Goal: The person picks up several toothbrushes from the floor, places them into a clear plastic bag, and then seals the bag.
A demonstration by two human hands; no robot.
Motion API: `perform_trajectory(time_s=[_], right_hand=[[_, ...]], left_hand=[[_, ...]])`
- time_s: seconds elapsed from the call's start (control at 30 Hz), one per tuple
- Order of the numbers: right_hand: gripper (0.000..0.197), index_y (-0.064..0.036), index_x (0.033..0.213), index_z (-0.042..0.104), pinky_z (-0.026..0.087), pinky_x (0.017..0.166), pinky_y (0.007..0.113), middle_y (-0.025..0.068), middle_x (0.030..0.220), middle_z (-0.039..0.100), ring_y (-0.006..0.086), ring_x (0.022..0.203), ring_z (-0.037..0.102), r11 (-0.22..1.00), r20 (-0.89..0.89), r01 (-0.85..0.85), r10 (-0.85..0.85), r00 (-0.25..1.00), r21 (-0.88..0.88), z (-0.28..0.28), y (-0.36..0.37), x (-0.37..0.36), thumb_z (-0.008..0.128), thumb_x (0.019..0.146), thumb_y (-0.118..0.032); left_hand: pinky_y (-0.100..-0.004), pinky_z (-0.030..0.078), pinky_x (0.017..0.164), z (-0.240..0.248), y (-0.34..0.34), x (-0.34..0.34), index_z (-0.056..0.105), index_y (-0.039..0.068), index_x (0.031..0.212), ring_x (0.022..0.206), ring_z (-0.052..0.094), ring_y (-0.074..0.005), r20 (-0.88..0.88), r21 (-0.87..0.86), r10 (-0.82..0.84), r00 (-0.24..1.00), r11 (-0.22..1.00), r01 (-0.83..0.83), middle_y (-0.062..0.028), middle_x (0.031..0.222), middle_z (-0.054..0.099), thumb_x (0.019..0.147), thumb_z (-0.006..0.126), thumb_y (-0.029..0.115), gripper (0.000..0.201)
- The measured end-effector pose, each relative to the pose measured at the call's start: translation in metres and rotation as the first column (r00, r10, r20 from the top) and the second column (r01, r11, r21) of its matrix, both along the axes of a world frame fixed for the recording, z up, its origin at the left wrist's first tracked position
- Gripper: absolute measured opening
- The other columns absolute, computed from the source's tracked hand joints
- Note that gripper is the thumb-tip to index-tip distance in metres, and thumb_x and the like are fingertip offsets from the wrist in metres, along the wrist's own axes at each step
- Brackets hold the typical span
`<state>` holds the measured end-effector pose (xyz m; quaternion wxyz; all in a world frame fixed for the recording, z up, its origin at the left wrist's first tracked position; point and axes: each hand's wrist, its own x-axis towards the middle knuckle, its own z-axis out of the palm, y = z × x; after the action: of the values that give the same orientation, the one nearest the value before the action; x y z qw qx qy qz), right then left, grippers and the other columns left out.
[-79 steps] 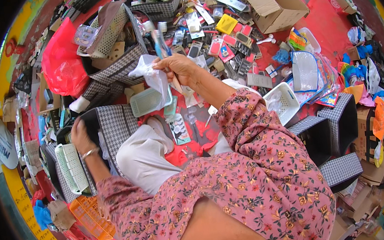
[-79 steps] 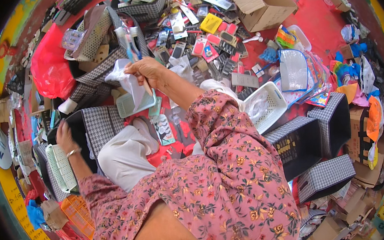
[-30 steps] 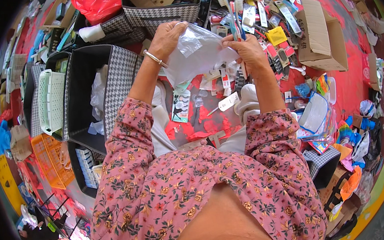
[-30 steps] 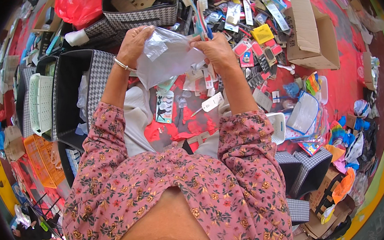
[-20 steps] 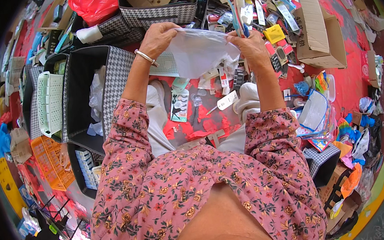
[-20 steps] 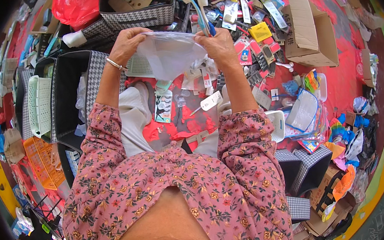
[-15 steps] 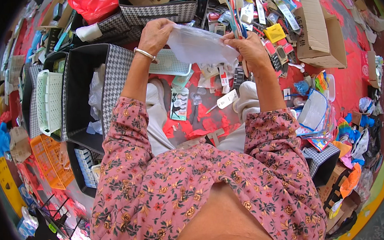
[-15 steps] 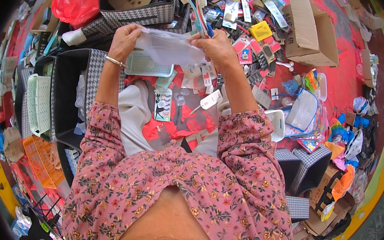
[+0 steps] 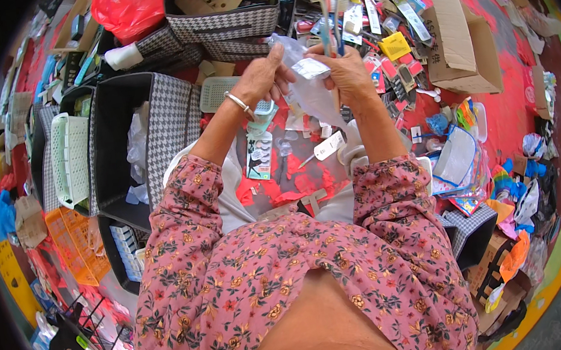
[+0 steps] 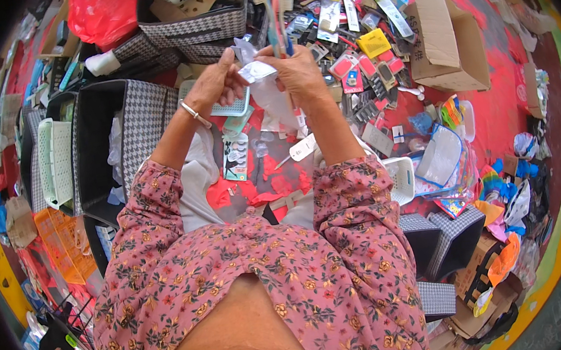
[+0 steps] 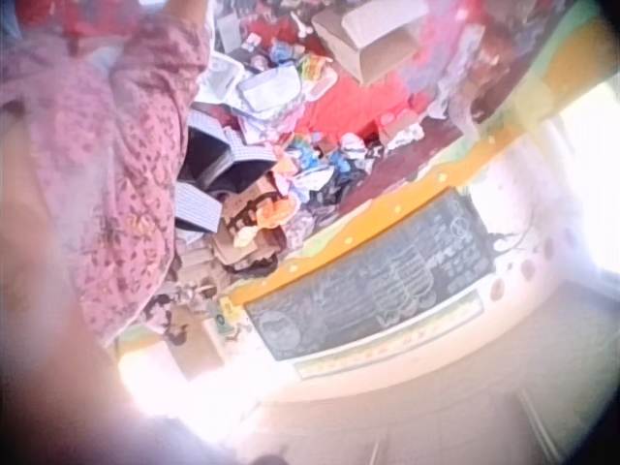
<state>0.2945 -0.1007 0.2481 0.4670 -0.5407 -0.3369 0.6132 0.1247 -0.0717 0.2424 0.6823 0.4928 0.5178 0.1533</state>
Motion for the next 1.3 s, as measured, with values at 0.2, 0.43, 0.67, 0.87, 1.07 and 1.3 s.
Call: perform_trajectory(time_s=[0.2,0.43,0.67,0.87,1.07,1.3], right_hand=[[0.011,-0.0085,0.073,0.062,0.028,0.035,0.02,-0.0024,0.054,0.047,0.0058,0.041,0.039,0.991,0.116,-0.13,0.134,0.984,-0.041,0.0,-0.003,-0.011,0.065,0.069,-0.018],[0.011,-0.0033,0.07,0.061,0.033,0.037,0.024,0.0011,0.052,0.049,0.0093,0.042,0.043,0.995,0.181,-0.06,0.073,0.981,-0.078,0.006,-0.003,-0.007,0.063,0.064,-0.012],[0.008,-0.0051,0.07,0.058,0.028,0.034,0.02,-0.0003,0.053,0.05,0.006,0.037,0.037,0.962,0.12,0.246,-0.232,0.965,-0.118,-0.001,0.006,-0.003,0.064,0.065,-0.009],[0.007,-0.0007,0.072,0.056,0.029,0.031,0.019,0.005,0.055,0.053,0.0073,0.034,0.04,0.906,-0.097,0.421,-0.423,0.901,-0.039,-0.012,0.008,0.015,0.06,0.067,-0.004],[0.008,-0.0003,0.073,0.055,0.029,0.03,0.019,0.0064,0.056,0.054,0.007,0.033,0.039,0.906,-0.086,0.416,-0.421,0.903,-0.076,-0.014,0.008,0.032,0.06,0.066,-0.003],[0.029,0.0001,0.091,0.058,0.028,0.032,0.02,0.0051,0.062,0.056,0.0064,0.035,0.035,0.972,0.132,0.233,-0.236,0.963,0.036,-0.002,0.007,0.023,0.065,0.063,-0.006]], left_hand=[[-0.016,0.032,0.038,-0.031,0.001,0.008,0.053,0.006,0.081,0.049,0.047,-0.0052,0.261,-0.19,0.303,0.917,0.947,-0.259,0.0003,0.063,0.051,0.083,0.045,0.039,0.034],[-0.0162,0.034,0.043,-0.031,0.014,-0.004,0.052,0.006,0.083,0.052,0.043,-0.0049,0.328,-0.183,0.479,0.815,0.878,-0.442,0.0013,0.065,0.049,0.082,0.047,0.009,0.005],[-0.0182,0.036,0.041,-0.034,0.018,-0.013,0.052,0.002,0.083,0.051,0.047,-0.0083,0.32,-0.121,0.58,0.749,0.809,-0.575,-0.0035,0.066,0.052,0.08,0.047,0.008,0.008],[-0.0221,0.041,0.05,-0.031,0.02,-0.022,0.051,0.004,0.085,0.059,0.052,-0.0122,0.314,-0.111,0.702,0.639,0.696,-0.71,-0.0038,0.073,0.055,0.081,0.043,0.011,0.011],[-0.0302,0.046,0.062,-0.021,0.03,-0.033,0.051,0.004,0.081,0.069,0.055,-0.0182,0.377,-0.253,0.823,0.426,0.534,-0.807,-0.0065,0.072,0.055,0.08,0.039,0.013,0.015],[-0.0315,0.049,0.057,-0.019,0.026,-0.024,0.05,0.003,0.078,0.062,0.055,-0.0181,0.431,-0.06,0.611,0.664,0.753,-0.655,-0.0062,0.071,0.054,0.077,0.039,0.016,0.017]])
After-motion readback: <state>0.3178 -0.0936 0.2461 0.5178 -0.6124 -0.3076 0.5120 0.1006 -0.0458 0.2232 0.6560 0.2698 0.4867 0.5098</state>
